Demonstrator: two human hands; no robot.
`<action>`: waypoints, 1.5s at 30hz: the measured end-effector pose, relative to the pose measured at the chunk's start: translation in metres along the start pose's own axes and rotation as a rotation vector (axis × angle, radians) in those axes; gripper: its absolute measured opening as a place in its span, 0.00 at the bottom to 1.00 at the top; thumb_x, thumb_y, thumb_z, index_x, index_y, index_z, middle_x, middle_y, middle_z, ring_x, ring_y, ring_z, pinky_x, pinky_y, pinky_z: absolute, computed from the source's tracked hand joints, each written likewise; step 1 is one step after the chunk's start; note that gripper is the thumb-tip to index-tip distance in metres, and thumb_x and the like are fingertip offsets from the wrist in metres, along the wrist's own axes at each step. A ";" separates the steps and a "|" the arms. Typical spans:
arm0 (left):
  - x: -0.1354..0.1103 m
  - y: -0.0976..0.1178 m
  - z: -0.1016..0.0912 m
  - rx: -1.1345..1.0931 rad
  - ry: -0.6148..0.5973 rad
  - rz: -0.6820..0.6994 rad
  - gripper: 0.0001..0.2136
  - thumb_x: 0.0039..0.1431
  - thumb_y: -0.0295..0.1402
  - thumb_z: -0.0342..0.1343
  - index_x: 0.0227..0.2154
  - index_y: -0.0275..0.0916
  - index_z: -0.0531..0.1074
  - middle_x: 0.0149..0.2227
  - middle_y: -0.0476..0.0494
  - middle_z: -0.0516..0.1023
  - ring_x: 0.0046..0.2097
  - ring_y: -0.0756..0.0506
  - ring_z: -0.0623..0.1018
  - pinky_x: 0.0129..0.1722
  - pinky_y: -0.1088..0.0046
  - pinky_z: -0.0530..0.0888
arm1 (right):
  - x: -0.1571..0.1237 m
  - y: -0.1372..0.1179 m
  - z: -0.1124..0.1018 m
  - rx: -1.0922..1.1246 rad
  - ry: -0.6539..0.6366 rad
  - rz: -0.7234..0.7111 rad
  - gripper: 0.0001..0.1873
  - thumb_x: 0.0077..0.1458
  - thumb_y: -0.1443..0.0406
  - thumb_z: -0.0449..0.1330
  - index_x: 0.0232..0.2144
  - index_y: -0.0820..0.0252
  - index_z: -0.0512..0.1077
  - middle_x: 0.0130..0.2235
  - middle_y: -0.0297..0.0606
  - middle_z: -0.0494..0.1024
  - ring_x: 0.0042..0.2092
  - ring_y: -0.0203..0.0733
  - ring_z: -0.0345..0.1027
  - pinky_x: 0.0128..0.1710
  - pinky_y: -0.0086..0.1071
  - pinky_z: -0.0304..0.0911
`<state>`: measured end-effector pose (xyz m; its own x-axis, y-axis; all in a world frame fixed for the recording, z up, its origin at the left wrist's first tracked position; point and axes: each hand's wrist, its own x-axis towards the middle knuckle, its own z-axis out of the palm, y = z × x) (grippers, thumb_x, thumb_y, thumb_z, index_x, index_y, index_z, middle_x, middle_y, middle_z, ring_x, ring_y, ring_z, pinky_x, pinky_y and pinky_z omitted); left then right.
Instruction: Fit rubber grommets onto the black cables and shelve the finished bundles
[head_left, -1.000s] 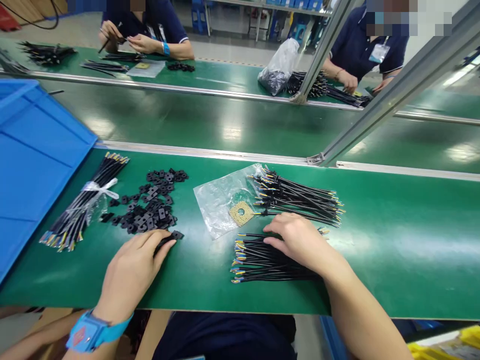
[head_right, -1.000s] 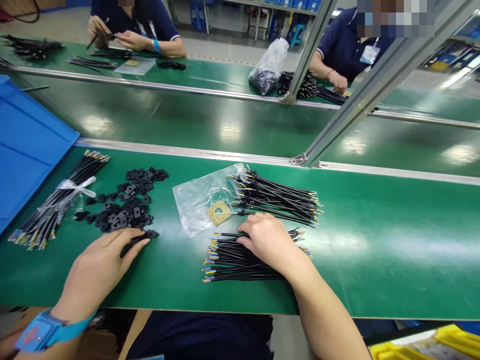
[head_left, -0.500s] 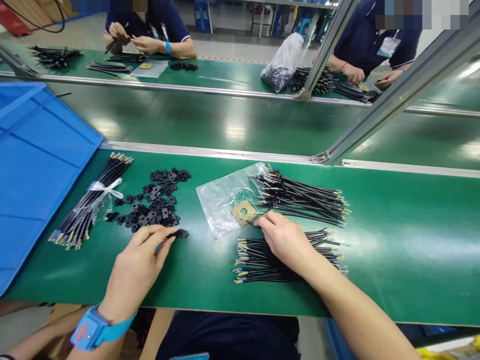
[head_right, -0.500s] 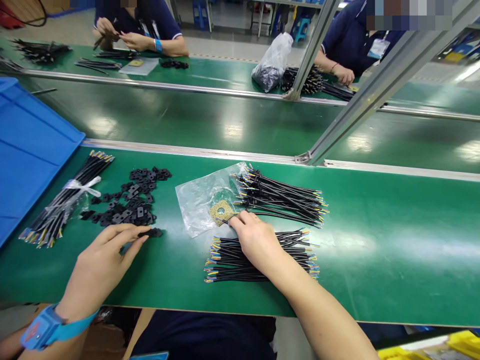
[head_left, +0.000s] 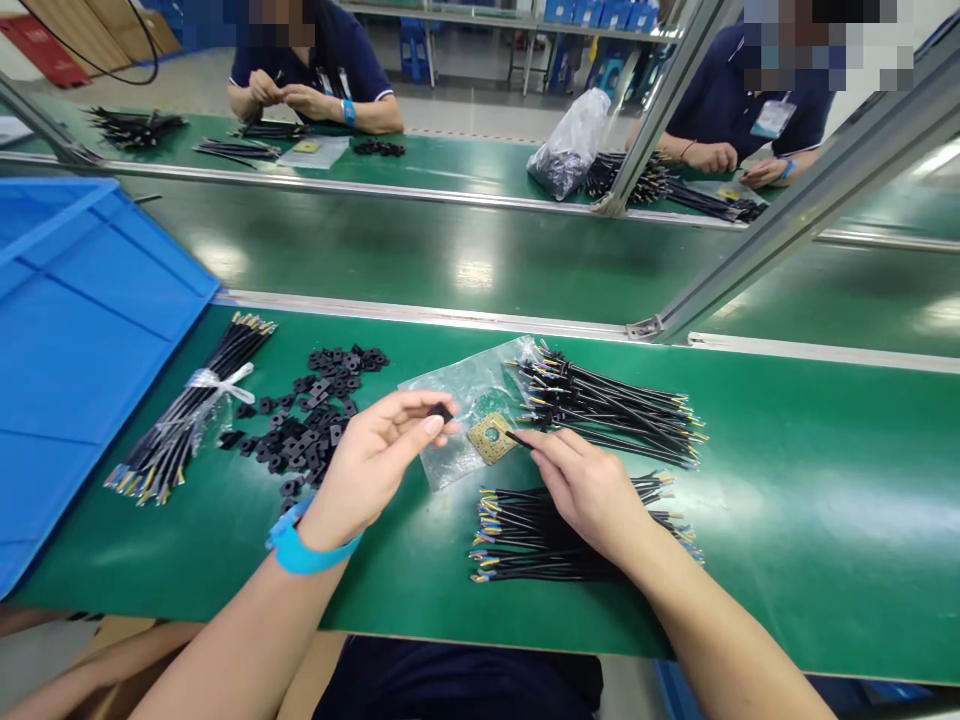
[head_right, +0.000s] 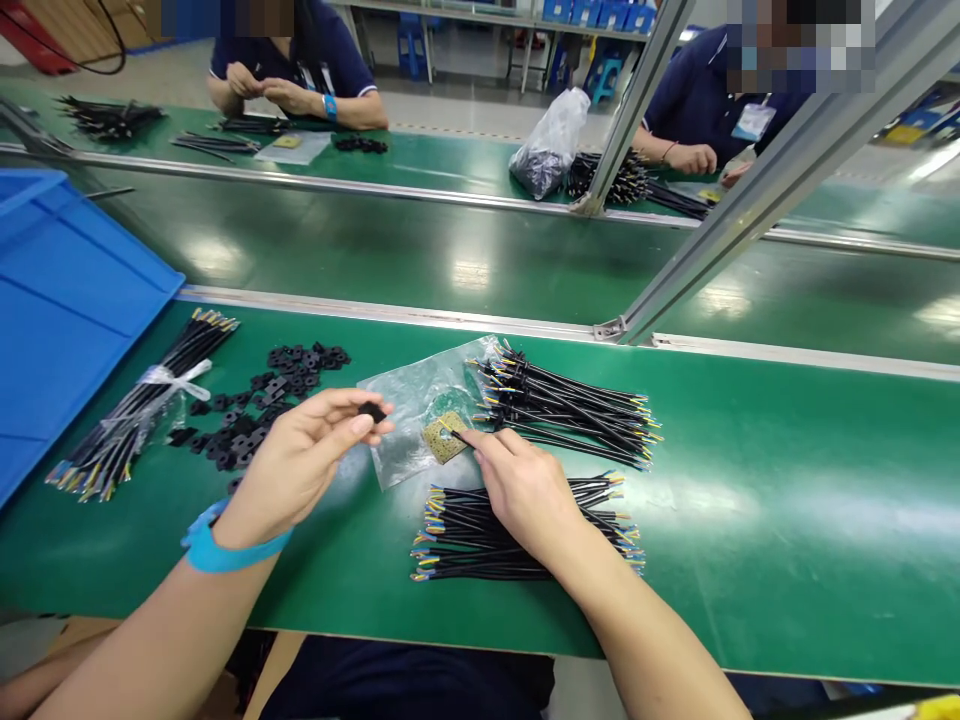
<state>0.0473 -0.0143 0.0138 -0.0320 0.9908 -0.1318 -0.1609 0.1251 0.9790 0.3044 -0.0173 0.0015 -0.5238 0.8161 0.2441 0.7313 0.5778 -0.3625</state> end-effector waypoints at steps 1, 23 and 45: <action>0.005 0.000 0.006 -0.104 -0.019 -0.029 0.14 0.51 0.41 0.74 0.38 0.40 0.82 0.40 0.44 0.85 0.36 0.48 0.84 0.36 0.77 0.81 | 0.001 -0.002 -0.003 0.086 0.064 -0.014 0.16 0.69 0.71 0.55 0.55 0.59 0.74 0.40 0.38 0.81 0.38 0.36 0.78 0.41 0.27 0.74; -0.003 -0.029 0.015 -0.491 -0.086 -0.437 0.20 0.47 0.37 0.76 0.45 0.44 0.84 0.41 0.44 0.86 0.38 0.49 0.84 0.34 0.82 0.79 | -0.001 -0.021 -0.010 0.120 0.261 -0.076 0.12 0.66 0.71 0.60 0.50 0.57 0.77 0.31 0.34 0.81 0.29 0.32 0.74 0.29 0.25 0.71; -0.010 -0.031 0.009 -0.038 -0.141 -0.088 0.20 0.51 0.31 0.74 0.48 0.48 0.83 0.36 0.48 0.87 0.38 0.50 0.86 0.40 0.81 0.82 | -0.007 -0.022 -0.015 0.013 0.187 -0.143 0.12 0.68 0.72 0.57 0.48 0.59 0.77 0.31 0.33 0.80 0.29 0.31 0.72 0.30 0.25 0.69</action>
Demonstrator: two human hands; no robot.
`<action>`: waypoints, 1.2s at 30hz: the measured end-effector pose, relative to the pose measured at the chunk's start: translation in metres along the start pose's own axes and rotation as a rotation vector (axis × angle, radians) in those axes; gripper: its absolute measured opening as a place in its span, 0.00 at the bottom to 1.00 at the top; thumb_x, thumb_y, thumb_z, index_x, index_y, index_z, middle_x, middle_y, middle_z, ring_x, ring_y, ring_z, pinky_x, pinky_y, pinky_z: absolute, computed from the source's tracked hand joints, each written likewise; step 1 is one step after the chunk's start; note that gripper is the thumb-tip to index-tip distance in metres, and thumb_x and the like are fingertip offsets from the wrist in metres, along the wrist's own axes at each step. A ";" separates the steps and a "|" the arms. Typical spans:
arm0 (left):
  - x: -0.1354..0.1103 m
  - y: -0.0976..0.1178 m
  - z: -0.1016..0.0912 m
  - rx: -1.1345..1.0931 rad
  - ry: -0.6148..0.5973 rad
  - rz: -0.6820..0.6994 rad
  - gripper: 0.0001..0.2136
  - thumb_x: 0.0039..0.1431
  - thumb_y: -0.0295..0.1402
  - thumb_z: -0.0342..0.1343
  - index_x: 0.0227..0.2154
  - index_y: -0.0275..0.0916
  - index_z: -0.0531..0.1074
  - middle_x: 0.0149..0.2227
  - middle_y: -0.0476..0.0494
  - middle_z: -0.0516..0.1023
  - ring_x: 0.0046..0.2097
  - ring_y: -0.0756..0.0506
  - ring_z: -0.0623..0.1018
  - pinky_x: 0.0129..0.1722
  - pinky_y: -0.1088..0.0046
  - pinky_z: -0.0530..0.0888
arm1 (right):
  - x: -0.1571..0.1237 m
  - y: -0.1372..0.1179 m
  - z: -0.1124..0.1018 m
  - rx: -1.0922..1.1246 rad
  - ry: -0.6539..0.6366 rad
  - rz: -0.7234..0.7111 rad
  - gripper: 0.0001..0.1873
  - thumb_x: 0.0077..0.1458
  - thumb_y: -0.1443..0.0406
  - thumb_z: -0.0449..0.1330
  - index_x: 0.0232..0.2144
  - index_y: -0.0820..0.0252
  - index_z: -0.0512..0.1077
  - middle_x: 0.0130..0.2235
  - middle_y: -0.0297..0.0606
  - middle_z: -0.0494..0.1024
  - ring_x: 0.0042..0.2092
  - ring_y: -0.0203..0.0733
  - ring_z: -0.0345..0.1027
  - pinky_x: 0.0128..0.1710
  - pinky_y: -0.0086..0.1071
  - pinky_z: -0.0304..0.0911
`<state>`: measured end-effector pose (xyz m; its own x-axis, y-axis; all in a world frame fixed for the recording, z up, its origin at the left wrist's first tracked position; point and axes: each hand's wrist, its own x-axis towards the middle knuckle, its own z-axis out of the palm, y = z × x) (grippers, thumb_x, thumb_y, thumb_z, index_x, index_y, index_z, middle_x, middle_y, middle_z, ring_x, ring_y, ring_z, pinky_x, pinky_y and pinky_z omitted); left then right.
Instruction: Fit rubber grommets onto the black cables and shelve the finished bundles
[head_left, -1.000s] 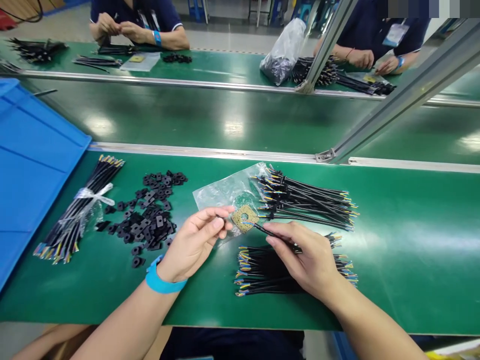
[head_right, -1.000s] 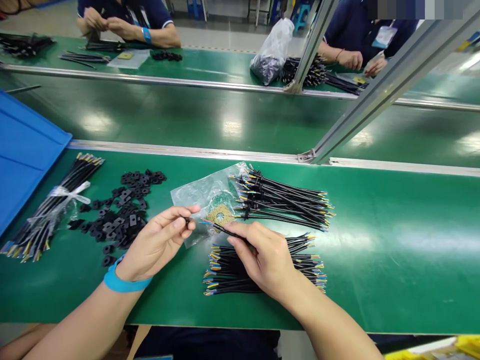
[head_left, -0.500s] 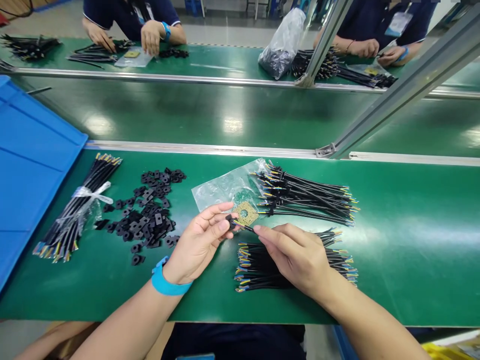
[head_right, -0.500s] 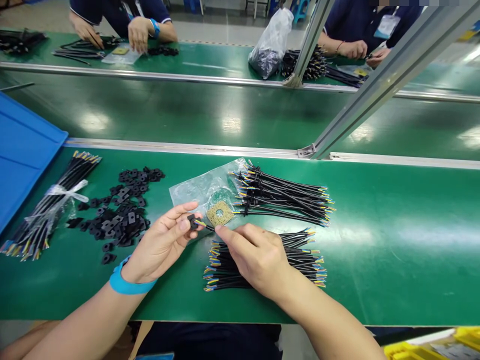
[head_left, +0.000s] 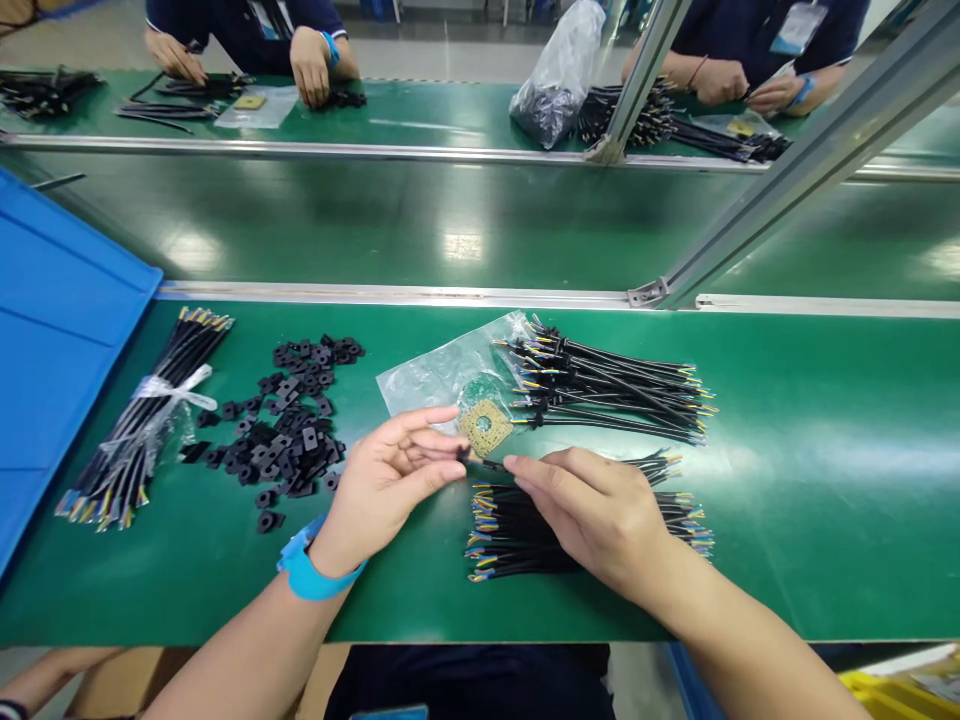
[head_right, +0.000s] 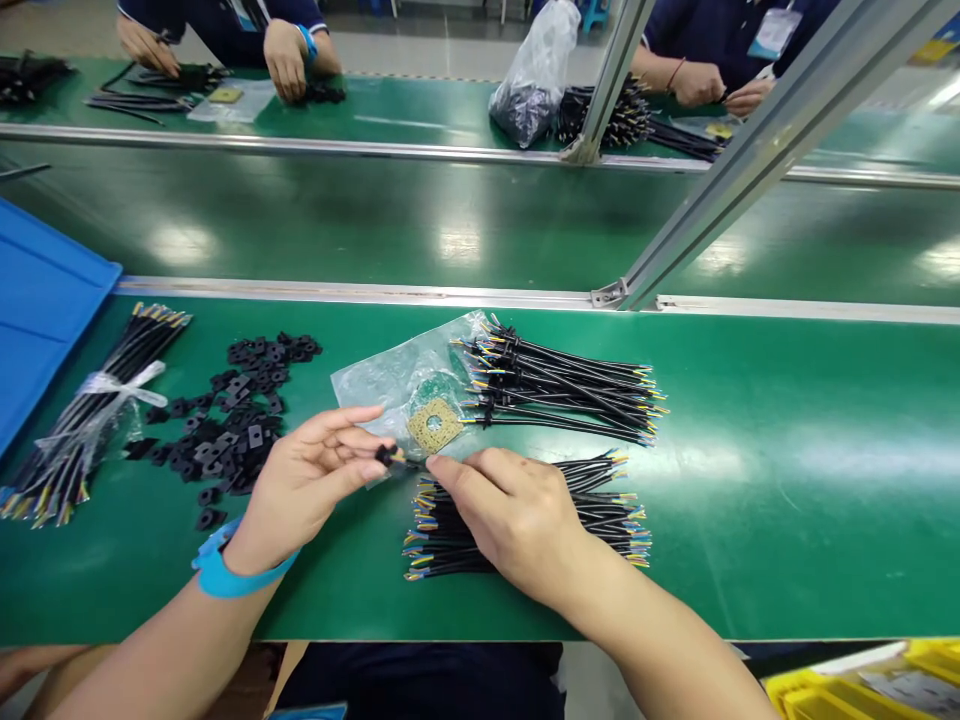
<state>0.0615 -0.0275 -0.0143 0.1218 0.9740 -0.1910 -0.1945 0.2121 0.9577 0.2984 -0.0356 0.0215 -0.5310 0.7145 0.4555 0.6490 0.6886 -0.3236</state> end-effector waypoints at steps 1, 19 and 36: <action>-0.001 0.001 0.001 0.037 -0.022 0.015 0.20 0.51 0.30 0.74 0.48 0.48 0.83 0.36 0.48 0.87 0.38 0.48 0.86 0.40 0.80 0.83 | 0.000 -0.001 0.001 0.028 0.002 0.015 0.10 0.68 0.71 0.58 0.47 0.60 0.77 0.30 0.33 0.79 0.28 0.31 0.72 0.30 0.25 0.69; -0.011 -0.005 0.006 0.156 -0.212 0.352 0.34 0.51 0.23 0.73 0.60 0.52 0.74 0.33 0.50 0.87 0.37 0.47 0.87 0.45 0.75 0.83 | 0.005 -0.014 0.004 0.563 -0.165 0.201 0.10 0.71 0.65 0.55 0.38 0.60 0.76 0.29 0.32 0.80 0.27 0.31 0.70 0.31 0.23 0.67; -0.004 0.005 -0.006 0.461 -0.206 0.501 0.41 0.49 0.40 0.75 0.66 0.58 0.66 0.44 0.50 0.87 0.53 0.43 0.83 0.66 0.64 0.69 | 0.008 -0.001 0.005 0.280 -0.015 0.002 0.10 0.71 0.65 0.56 0.37 0.59 0.75 0.30 0.34 0.83 0.28 0.32 0.73 0.32 0.25 0.67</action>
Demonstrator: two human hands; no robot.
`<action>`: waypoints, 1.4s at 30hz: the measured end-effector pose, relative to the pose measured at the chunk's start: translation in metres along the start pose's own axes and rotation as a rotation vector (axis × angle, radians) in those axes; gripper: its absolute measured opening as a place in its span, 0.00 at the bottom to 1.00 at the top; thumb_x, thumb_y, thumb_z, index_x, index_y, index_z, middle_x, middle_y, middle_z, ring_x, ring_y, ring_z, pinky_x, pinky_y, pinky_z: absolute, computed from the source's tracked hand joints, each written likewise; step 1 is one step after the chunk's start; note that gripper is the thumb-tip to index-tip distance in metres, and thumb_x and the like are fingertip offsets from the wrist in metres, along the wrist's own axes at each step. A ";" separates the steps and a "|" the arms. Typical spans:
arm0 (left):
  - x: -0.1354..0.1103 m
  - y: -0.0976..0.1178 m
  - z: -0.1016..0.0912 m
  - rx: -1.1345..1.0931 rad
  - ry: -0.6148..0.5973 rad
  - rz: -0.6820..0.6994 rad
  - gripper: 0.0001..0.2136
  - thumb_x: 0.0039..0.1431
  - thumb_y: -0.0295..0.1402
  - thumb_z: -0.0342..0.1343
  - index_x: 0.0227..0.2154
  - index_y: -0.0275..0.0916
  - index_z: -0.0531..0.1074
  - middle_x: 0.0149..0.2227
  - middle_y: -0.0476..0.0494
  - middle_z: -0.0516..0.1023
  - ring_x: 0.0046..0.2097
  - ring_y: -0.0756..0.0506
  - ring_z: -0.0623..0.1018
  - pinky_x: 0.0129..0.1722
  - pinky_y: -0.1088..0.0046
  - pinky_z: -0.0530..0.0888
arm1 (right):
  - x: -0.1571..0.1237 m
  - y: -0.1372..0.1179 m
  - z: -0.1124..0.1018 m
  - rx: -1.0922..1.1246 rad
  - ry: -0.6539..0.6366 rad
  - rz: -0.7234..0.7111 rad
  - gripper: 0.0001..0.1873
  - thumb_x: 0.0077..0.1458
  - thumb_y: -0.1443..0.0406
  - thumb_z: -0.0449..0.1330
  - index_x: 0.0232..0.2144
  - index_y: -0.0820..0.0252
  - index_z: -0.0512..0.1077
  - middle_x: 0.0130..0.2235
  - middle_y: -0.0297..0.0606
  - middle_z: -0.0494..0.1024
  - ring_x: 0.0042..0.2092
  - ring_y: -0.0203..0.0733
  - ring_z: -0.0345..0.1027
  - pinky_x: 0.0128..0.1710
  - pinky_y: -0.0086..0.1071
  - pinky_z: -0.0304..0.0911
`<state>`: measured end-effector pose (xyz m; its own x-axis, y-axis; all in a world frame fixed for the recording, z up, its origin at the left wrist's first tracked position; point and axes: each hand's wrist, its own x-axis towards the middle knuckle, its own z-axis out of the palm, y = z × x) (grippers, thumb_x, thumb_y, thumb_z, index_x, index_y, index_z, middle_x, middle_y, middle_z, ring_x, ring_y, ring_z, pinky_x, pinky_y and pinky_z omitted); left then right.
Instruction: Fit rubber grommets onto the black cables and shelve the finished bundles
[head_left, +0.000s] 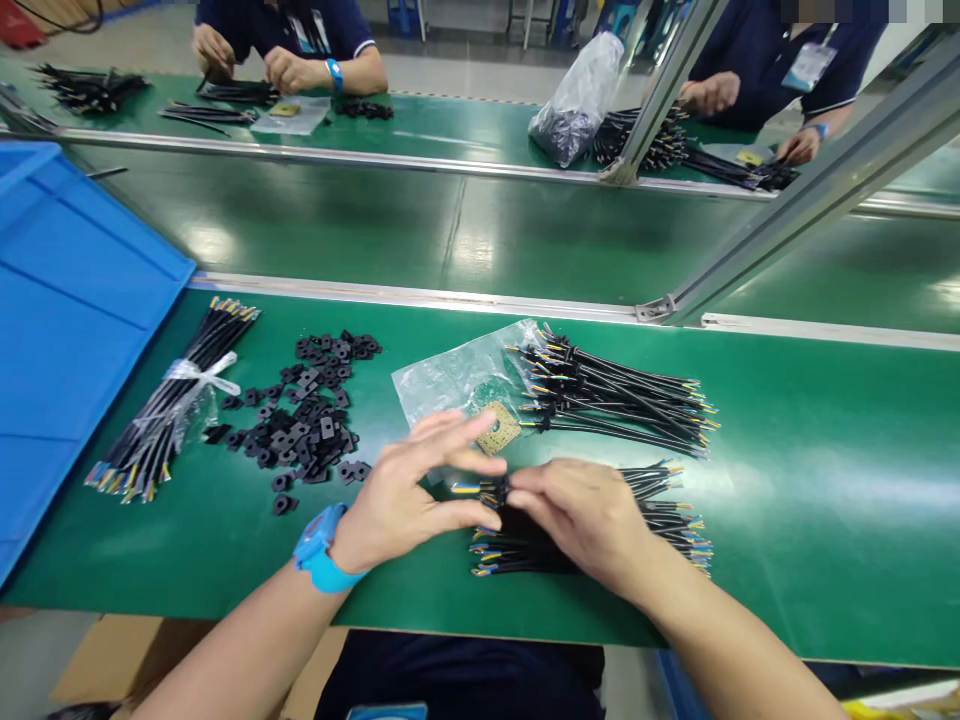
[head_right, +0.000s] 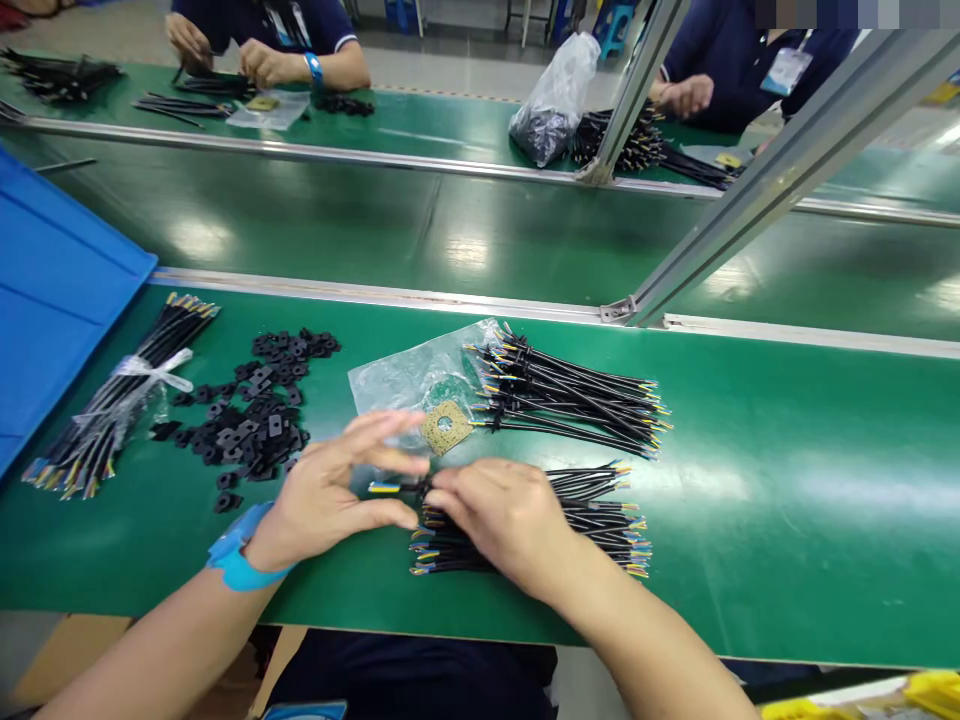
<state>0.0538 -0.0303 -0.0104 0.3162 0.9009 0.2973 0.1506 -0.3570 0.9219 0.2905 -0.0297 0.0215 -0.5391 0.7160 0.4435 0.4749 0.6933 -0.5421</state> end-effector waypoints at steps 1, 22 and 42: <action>-0.001 0.003 -0.010 0.067 0.050 -0.013 0.41 0.48 0.41 0.75 0.66 0.57 0.67 0.50 0.48 0.85 0.55 0.41 0.82 0.66 0.61 0.68 | 0.000 0.008 -0.005 -0.110 0.031 -0.028 0.08 0.70 0.65 0.57 0.39 0.59 0.76 0.32 0.35 0.83 0.30 0.34 0.74 0.34 0.27 0.68; -0.037 -0.017 -0.069 0.886 -0.144 -0.226 0.20 0.72 0.47 0.46 0.43 0.41 0.80 0.43 0.39 0.83 0.43 0.38 0.82 0.45 0.61 0.77 | -0.012 0.025 -0.018 -0.210 -0.583 0.210 0.06 0.61 0.62 0.68 0.39 0.57 0.79 0.35 0.36 0.82 0.39 0.44 0.76 0.41 0.37 0.67; 0.011 -0.025 -0.022 -0.363 0.368 -0.547 0.20 0.48 0.41 0.75 0.42 0.39 0.81 0.38 0.43 0.84 0.42 0.45 0.84 0.42 0.74 0.81 | -0.016 0.038 0.014 -0.397 -0.390 0.218 0.12 0.65 0.74 0.55 0.44 0.58 0.75 0.39 0.38 0.79 0.40 0.41 0.76 0.39 0.32 0.72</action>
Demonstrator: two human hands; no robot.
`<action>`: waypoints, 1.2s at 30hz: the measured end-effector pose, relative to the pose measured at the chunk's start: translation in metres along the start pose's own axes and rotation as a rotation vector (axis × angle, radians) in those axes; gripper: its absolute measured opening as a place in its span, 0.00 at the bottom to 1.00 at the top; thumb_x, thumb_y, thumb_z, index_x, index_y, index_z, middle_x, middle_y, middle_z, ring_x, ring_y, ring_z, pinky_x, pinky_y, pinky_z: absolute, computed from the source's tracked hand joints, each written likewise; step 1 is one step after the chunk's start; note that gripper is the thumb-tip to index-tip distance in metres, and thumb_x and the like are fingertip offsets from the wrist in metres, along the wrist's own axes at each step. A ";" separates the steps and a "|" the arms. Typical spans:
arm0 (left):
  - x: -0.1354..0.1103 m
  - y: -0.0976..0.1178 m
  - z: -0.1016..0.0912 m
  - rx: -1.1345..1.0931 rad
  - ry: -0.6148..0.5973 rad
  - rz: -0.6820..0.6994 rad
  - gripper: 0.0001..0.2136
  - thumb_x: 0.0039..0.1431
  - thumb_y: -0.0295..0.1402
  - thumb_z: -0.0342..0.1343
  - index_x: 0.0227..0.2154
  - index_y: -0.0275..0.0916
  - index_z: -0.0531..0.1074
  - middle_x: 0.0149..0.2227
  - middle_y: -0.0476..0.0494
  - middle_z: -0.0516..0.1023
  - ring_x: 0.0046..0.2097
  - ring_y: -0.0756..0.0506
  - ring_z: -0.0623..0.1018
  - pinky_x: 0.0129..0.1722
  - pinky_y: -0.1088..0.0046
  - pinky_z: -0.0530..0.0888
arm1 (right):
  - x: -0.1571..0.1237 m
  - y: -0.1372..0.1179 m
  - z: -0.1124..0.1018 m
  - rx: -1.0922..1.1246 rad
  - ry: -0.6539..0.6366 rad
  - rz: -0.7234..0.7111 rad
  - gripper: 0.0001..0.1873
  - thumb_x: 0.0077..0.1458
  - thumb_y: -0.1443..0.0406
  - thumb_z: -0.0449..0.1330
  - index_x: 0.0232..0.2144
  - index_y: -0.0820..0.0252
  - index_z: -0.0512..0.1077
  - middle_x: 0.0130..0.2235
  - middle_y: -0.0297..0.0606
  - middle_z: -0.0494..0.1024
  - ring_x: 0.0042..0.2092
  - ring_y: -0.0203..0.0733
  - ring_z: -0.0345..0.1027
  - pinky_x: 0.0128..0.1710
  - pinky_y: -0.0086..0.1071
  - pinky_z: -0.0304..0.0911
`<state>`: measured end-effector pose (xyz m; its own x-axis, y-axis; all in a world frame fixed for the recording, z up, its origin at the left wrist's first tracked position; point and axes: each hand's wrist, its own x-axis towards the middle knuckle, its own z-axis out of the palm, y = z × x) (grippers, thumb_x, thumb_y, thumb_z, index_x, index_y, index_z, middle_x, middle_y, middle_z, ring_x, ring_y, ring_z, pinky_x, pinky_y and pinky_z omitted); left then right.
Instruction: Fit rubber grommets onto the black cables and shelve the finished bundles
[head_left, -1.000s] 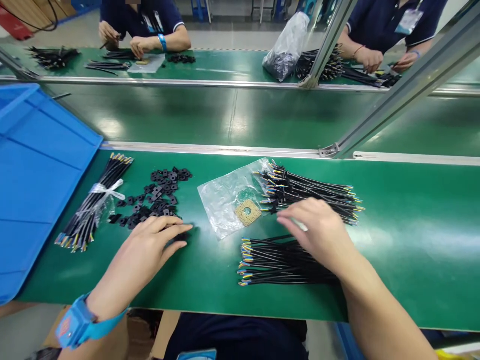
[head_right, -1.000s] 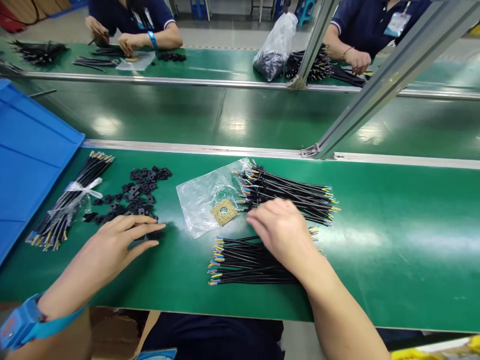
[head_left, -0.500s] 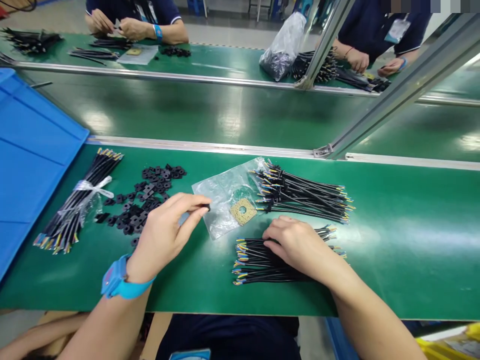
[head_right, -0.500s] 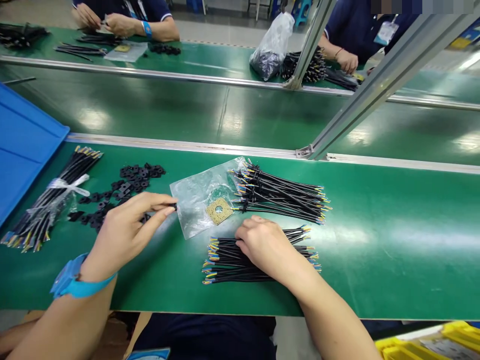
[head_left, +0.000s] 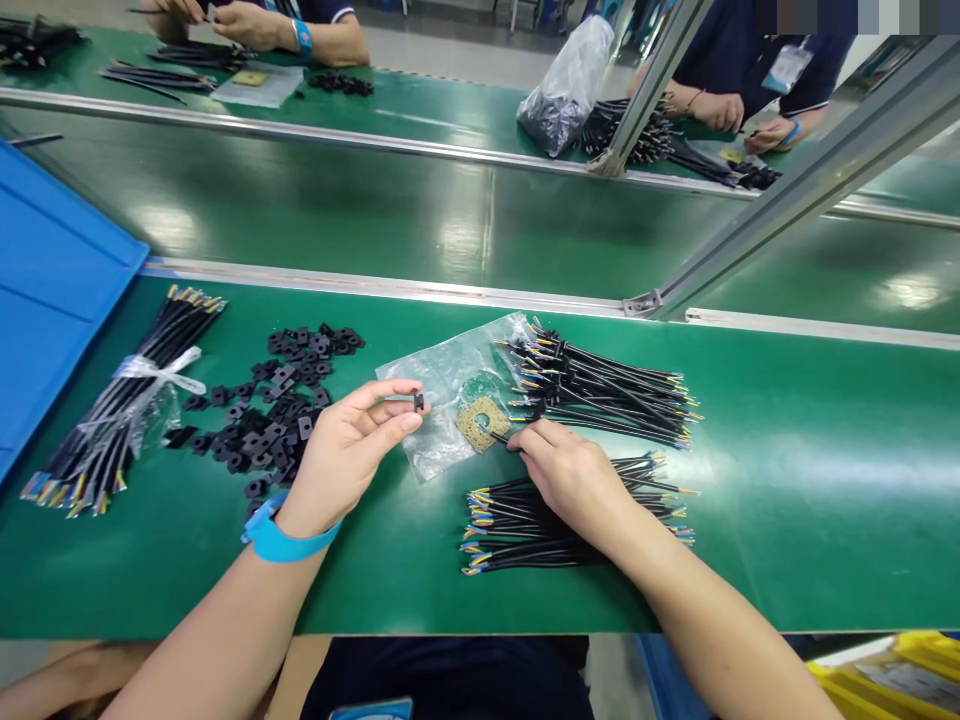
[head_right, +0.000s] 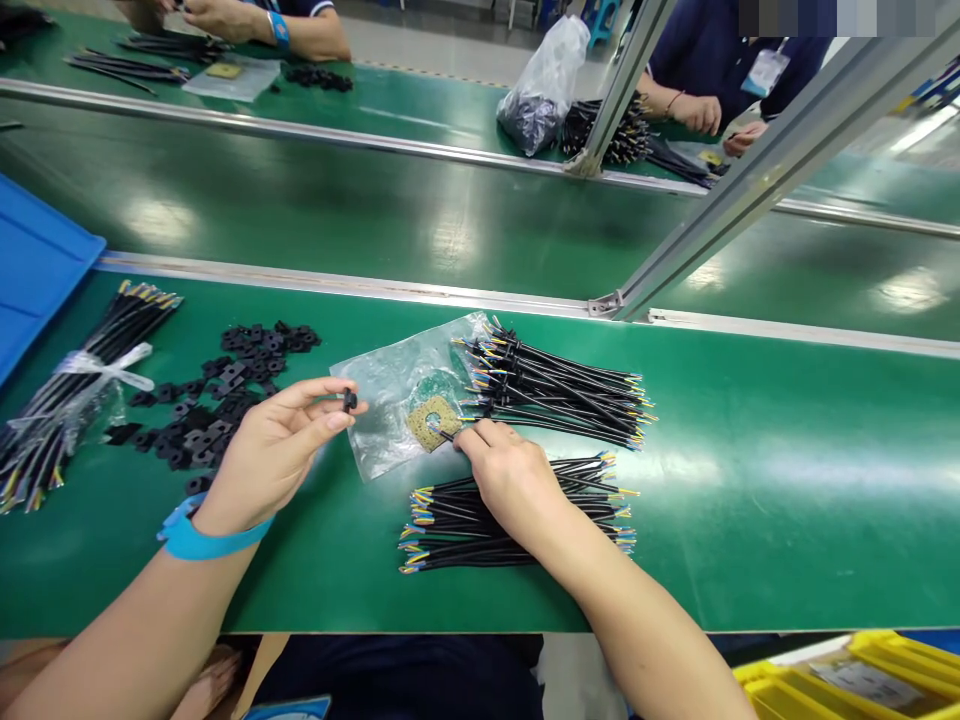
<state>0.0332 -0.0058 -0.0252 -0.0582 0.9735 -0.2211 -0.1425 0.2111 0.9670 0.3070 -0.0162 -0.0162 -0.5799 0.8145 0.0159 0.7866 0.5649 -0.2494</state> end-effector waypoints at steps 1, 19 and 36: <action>0.000 0.000 0.000 -0.005 -0.006 -0.008 0.20 0.48 0.42 0.75 0.42 0.39 0.81 0.39 0.42 0.85 0.42 0.45 0.84 0.43 0.74 0.81 | 0.000 0.000 0.000 -0.026 0.005 0.003 0.12 0.65 0.74 0.55 0.44 0.58 0.75 0.38 0.37 0.79 0.39 0.41 0.76 0.39 0.31 0.71; -0.011 -0.002 0.022 -0.299 -0.156 -0.305 0.20 0.41 0.43 0.78 0.36 0.39 0.85 0.35 0.42 0.84 0.35 0.48 0.81 0.37 0.74 0.78 | -0.002 -0.023 -0.025 0.236 0.449 -0.150 0.16 0.65 0.73 0.59 0.53 0.58 0.77 0.37 0.38 0.83 0.35 0.36 0.77 0.38 0.28 0.76; -0.021 -0.008 0.025 -0.049 -0.208 -0.196 0.17 0.45 0.42 0.76 0.37 0.40 0.86 0.37 0.41 0.86 0.36 0.46 0.84 0.39 0.74 0.82 | -0.012 -0.035 -0.033 -0.108 0.456 -0.319 0.22 0.66 0.73 0.56 0.60 0.67 0.71 0.39 0.44 0.85 0.35 0.41 0.77 0.33 0.33 0.71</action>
<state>0.0607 -0.0257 -0.0248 0.1779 0.9128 -0.3675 -0.1792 0.3973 0.9000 0.2939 -0.0417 0.0243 -0.6609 0.5628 0.4965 0.6187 0.7830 -0.0640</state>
